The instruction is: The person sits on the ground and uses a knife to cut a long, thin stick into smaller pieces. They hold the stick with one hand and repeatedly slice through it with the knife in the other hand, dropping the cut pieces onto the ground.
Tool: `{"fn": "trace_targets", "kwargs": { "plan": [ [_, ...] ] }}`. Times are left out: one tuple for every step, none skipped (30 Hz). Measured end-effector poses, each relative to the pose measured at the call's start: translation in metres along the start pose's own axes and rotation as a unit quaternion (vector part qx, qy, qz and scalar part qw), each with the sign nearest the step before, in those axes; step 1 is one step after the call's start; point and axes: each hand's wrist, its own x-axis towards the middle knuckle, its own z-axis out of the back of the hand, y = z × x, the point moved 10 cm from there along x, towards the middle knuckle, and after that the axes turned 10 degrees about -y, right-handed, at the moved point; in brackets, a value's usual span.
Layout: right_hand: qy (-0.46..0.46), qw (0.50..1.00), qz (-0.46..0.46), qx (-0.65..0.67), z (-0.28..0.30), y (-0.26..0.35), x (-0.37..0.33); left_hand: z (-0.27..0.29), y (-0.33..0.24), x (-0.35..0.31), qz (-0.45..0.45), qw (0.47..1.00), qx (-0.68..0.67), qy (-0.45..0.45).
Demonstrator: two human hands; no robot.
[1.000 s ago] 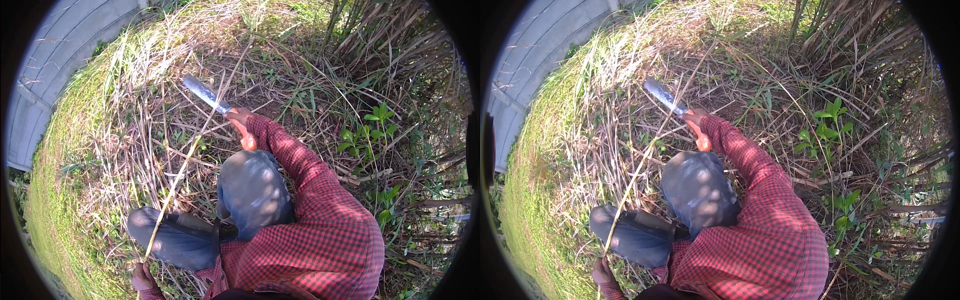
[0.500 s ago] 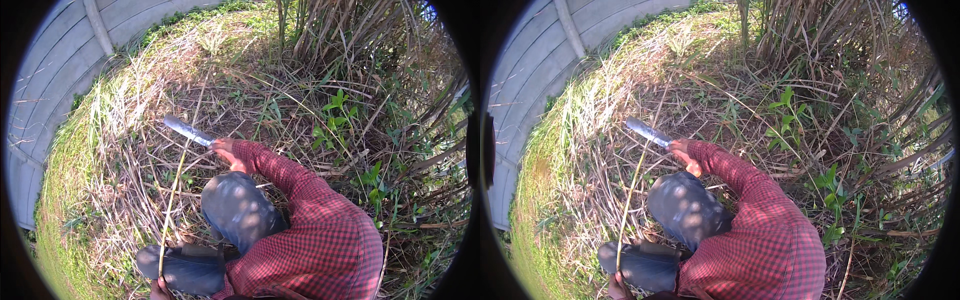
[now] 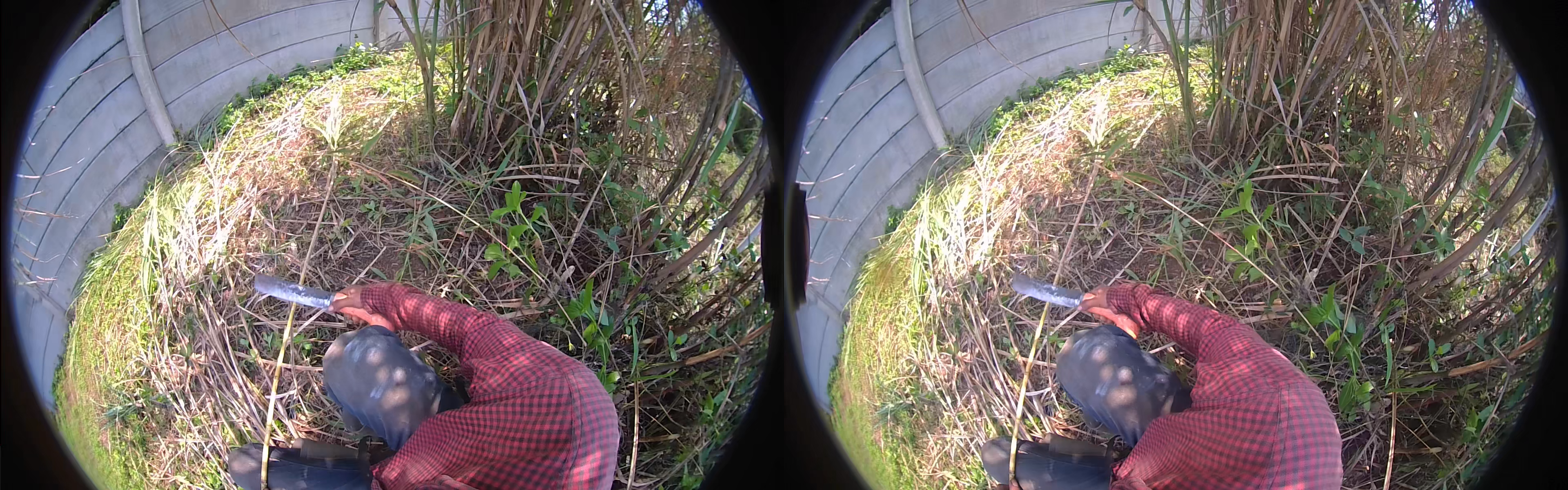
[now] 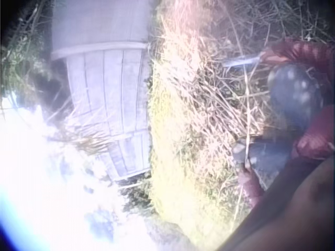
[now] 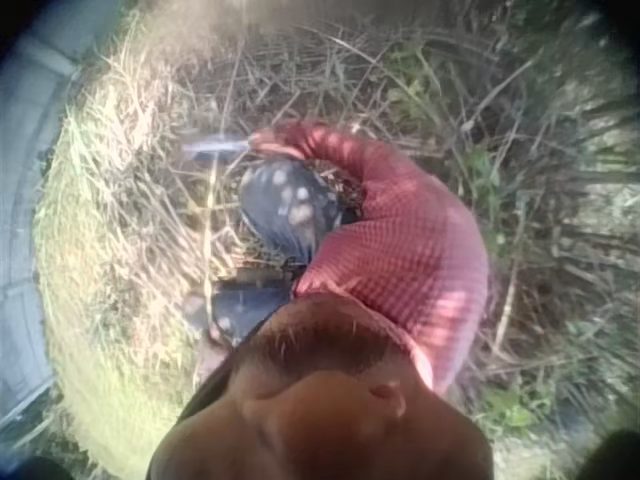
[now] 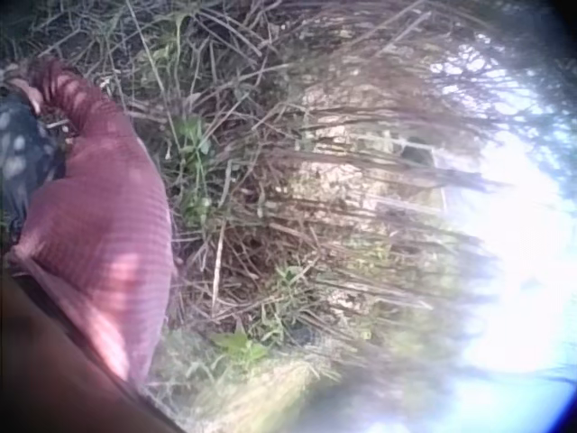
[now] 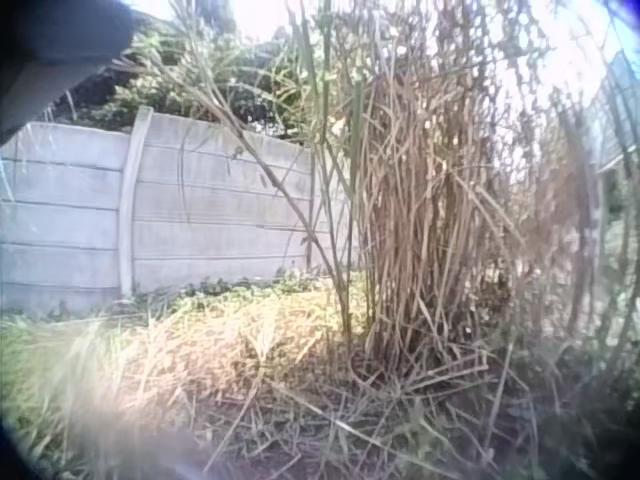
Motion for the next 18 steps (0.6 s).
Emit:
{"fn": "trace_targets", "kwargs": {
  "plan": [
    [0.033, 0.997, 0.06, -0.04, -0.015, 0.016, -0.015, 0.001, 0.005, -0.001, 0.007, 1.0, 0.002, 0.001],
    [0.062, 0.988, 0.123, -0.077, -0.03, 0.032, -0.031, 0.003, 0.008, -0.002, 0.013, 1.0, 0.003, 0.002],
    [0.074, 0.996, 0.036, -0.034, -0.035, 0.014, -0.03, 0.006, 0.012, -0.004, 0.018, 1.0, 0.008, 0.005],
    [0.086, 0.995, 0.052, 0.002, -0.032, 0.021, -0.033, 0.006, 0.012, -0.004, 0.017, 1.0, 0.011, 0.007],
    [0.066, 0.997, 0.043, 0.009, -0.023, 0.012, -0.02, 0.006, 0.011, -0.003, 0.018, 1.0, 0.011, 0.009],
    [0.046, 0.998, 0.036, 0.016, -0.015, 0.006, -0.009, 0.006, 0.012, -0.003, 0.018, 1.0, 0.013, 0.01],
    [-0.011, 1.0, -0.001, -0.002, 0.004, -0.022, 0.015, 0.006, 0.011, -0.001, 0.015, 1.0, 0.015, 0.014],
    [-0.015, 0.999, -0.015, 0.043, 0.006, -0.024, 0.024, 0.007, 0.014, -0.002, 0.018, 1.0, 0.018, 0.013],
    [-0.023, 0.996, -0.031, 0.087, 0.013, -0.026, 0.03, 0.007, 0.016, -0.003, 0.023, 1.0, 0.016, 0.009],
    [-0.048, 0.987, -0.038, 0.146, 0.022, -0.044, 0.037, 0.002, 0.011, 0.001, 0.001, 1.0, 0.01, 0.011],
    [-0.065, 0.974, -0.046, 0.21, 0.024, -0.054, 0.04, -0.002, 0.006, 0.003, -0.013, 1.0, 0.001, -0.001],
    [-0.017, 0.982, -0.062, 0.176, 0.008, -0.056, 0.035, -0.003, 0.006, 0.004, -0.019, 1.0, -0.001, -0.016],
    [0.043, 0.991, -0.05, 0.12, -0.018, -0.033, 0.018, 0.001, 0.009, 0.003, -0.015, 0.999, 0.001, -0.039],
    [0.101, 0.992, -0.033, 0.063, -0.04, -0.011, -0.004, 0.003, 0.011, 0.002, -0.019, 0.998, 0.004, -0.063],
    [0.14, 0.989, -0.019, 0.054, -0.049, -0.017, -0.019, 0.0, 0.004, 0.004, -0.038, 0.996, -0.005, -0.079],
    [0.176, 0.984, 0.0, 0.043, -0.054, -0.018, -0.032, -0.004, -0.005, 0.008, -0.059, 0.993, -0.022, -0.104],
    [0.212, 0.972, -0.011, 0.105, -0.065, -0.043, -0.022, -0.005, -0.008, 0.006, -0.079, 0.988, -0.034, -0.127],
    [0.209, 0.975, 0.027, 0.072, -0.062, -0.049, -0.01, -0.007, -0.01, 0.007, -0.098, 0.984, -0.041, -0.141]
  ]
}}
